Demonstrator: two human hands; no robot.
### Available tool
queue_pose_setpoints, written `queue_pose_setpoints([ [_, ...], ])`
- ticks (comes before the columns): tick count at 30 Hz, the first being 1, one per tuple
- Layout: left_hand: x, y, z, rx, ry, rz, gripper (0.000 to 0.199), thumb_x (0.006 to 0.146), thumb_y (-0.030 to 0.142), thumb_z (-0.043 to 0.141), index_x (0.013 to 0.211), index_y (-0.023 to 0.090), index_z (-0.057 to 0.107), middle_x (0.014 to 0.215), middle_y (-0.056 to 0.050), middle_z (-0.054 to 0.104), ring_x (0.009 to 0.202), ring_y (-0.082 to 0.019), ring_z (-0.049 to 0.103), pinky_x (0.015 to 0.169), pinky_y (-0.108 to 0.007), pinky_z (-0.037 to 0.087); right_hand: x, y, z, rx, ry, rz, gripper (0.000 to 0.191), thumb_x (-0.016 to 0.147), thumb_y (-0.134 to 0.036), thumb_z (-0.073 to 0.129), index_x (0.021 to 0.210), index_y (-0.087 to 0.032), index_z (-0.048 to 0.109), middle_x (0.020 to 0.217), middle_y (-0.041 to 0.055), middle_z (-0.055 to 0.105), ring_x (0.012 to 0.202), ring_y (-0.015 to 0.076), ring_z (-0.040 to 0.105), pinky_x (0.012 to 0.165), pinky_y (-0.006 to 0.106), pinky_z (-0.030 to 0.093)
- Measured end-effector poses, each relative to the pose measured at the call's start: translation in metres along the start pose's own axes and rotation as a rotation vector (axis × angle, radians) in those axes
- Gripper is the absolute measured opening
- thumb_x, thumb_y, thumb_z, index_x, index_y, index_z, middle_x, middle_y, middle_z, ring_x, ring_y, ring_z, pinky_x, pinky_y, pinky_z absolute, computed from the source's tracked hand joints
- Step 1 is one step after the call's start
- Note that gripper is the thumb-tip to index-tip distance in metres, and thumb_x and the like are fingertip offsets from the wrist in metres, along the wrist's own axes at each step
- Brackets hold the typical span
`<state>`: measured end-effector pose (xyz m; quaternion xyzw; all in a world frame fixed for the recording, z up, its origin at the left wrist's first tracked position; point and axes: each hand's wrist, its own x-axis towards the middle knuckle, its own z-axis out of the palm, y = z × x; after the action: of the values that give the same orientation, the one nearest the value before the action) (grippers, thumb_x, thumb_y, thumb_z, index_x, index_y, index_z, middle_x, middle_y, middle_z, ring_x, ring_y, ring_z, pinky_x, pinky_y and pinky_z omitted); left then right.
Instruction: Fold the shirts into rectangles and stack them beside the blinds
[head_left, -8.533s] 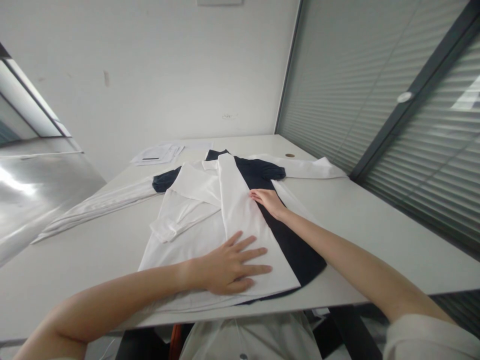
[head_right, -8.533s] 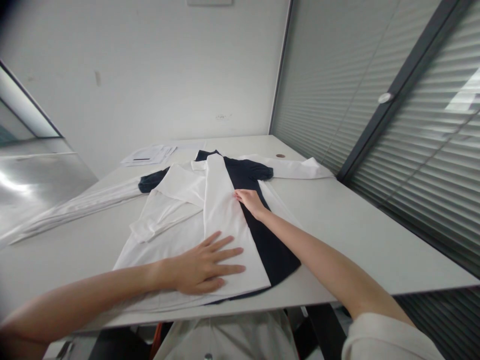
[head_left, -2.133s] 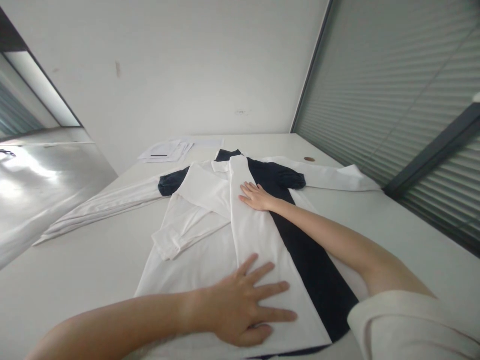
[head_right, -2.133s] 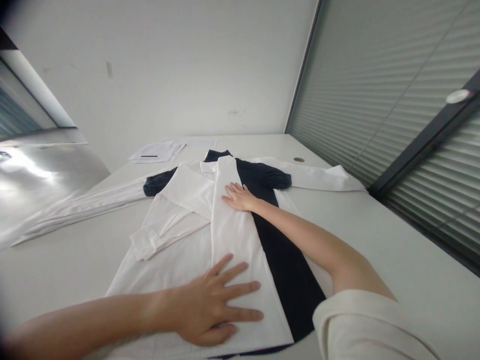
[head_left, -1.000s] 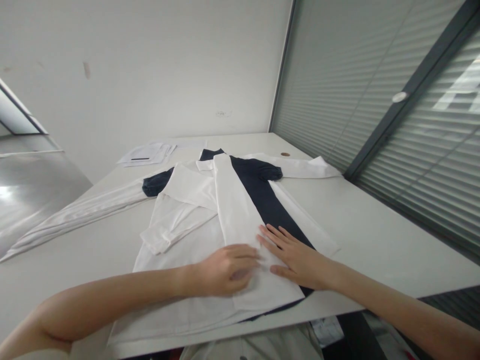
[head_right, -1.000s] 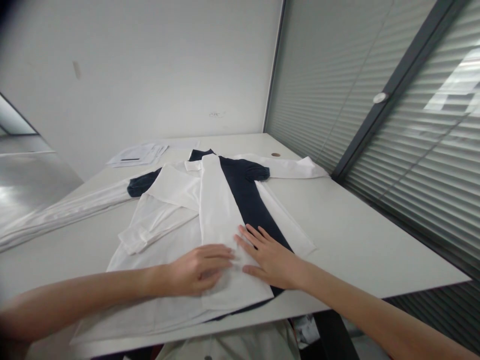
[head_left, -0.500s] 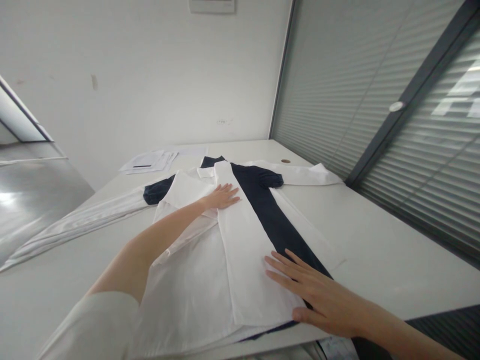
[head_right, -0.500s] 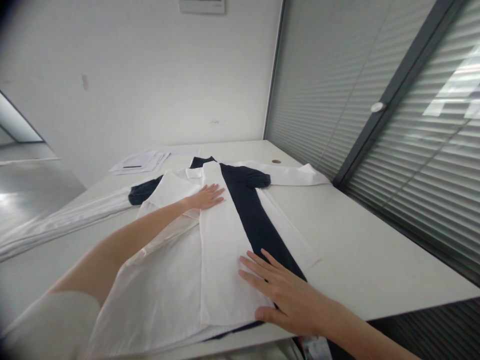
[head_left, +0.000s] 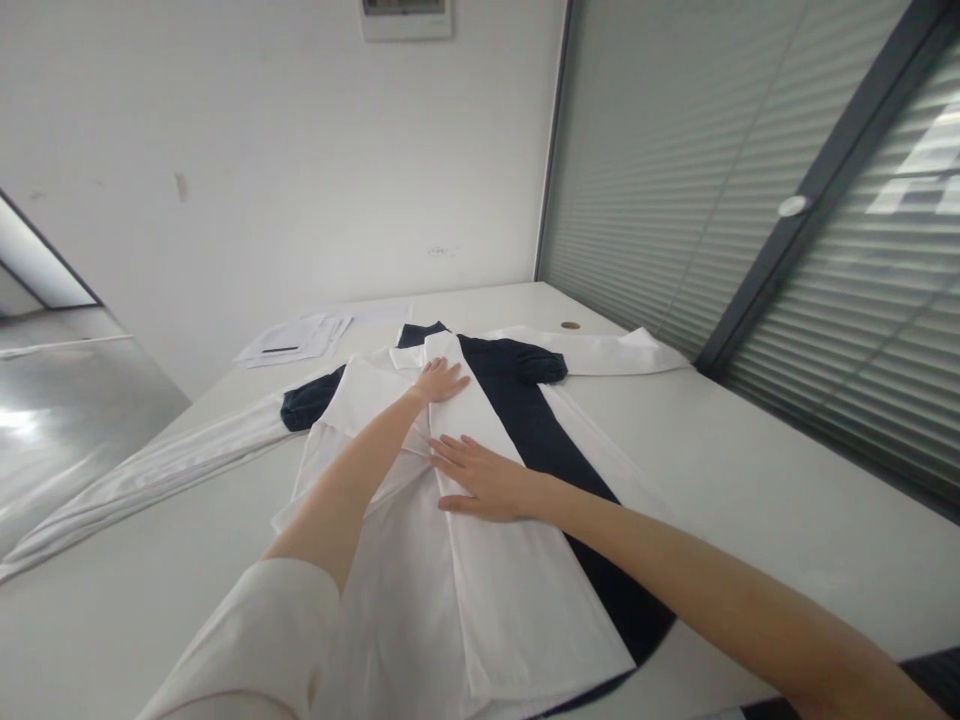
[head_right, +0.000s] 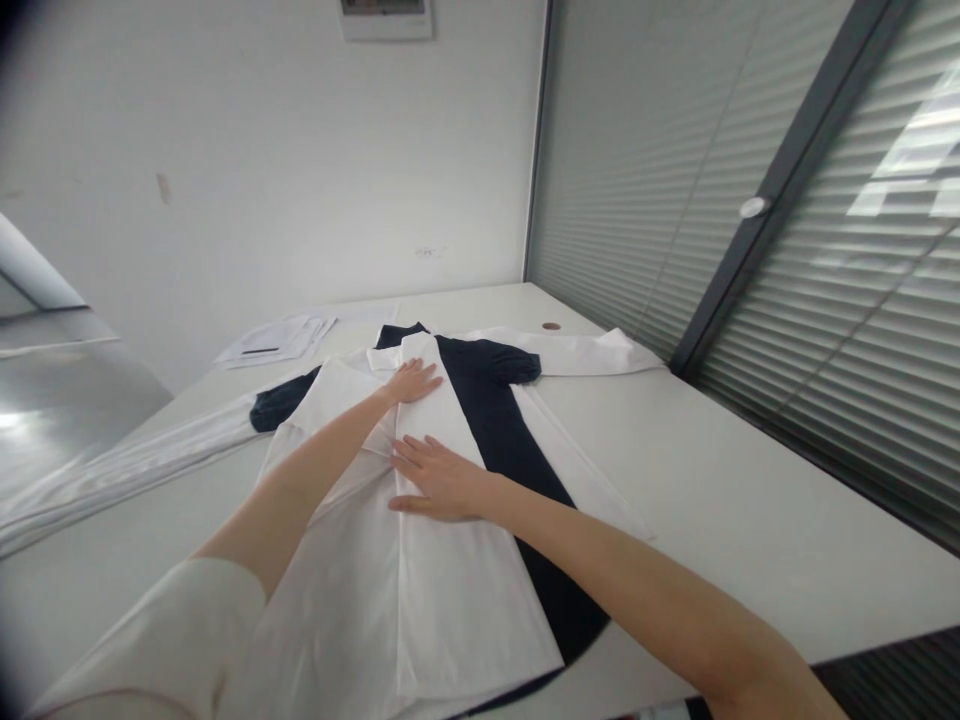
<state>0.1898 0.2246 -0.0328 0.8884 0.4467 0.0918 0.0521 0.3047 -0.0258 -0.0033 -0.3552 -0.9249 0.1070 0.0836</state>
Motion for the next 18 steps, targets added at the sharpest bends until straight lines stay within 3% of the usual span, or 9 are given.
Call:
queue_pose_setpoints([
  [4,0.005,-0.003,0.002,-0.037,-0.024,-0.008,0.060,0.097,0.053,0.045,0.146,0.020,0.044,0.157,-0.017,0.033,0.148,-0.039,0.021,0.118,-0.052,0.014,-0.004,-0.008,0.007,-0.017,0.001,-0.077,0.088,0.096,-0.070,0.034,0.154,-0.004,0.030,0.161,0.0206,0.023,0.151,0.0316,0.012,0.122,0.053,0.006],
  [8,0.006,-0.005,0.004,-0.126,-0.028,-0.028,0.058,0.097,0.052,0.048,0.146,0.021,0.045,0.160,-0.015,0.029,0.149,-0.038,0.017,0.119,-0.053,0.010,-0.033,-0.037,0.006,0.043,-0.014,-0.136,0.082,0.097,-0.065,0.038,0.156,-0.009,0.026,0.161,0.0181,0.026,0.151,0.0285,0.015,0.122,0.052,0.003],
  [13,0.003,-0.001,0.003,-0.357,0.016,-0.093,0.054,0.093,0.046,0.060,0.139,0.019,0.053,0.160,-0.015,0.029,0.150,-0.035,0.014,0.120,-0.053,0.008,-0.068,-0.071,0.001,0.145,-0.048,-0.191,0.086,0.094,-0.061,0.050,0.158,-0.011,0.023,0.160,0.0194,0.024,0.150,0.0309,0.017,0.122,0.054,0.004],
  [16,0.000,0.007,-0.005,-0.595,0.083,-0.172,0.040,0.092,0.040,0.065,0.125,0.017,0.062,0.148,-0.013,0.048,0.141,-0.030,0.038,0.116,-0.056,0.024,-0.080,-0.081,0.000,0.167,-0.057,-0.190,0.083,0.094,-0.059,0.052,0.158,-0.013,0.024,0.160,0.0182,0.024,0.150,0.0302,0.018,0.122,0.053,0.006],
  [18,-0.004,0.012,-0.015,-0.798,0.128,-0.265,0.040,0.099,0.043,0.049,0.104,0.011,0.072,0.125,-0.011,0.066,0.118,-0.021,0.060,0.110,-0.040,0.039,-0.083,-0.083,0.000,0.151,-0.054,-0.188,0.080,0.095,-0.057,0.051,0.157,-0.013,0.026,0.160,0.0176,0.026,0.150,0.0296,0.019,0.122,0.053,0.007],
])
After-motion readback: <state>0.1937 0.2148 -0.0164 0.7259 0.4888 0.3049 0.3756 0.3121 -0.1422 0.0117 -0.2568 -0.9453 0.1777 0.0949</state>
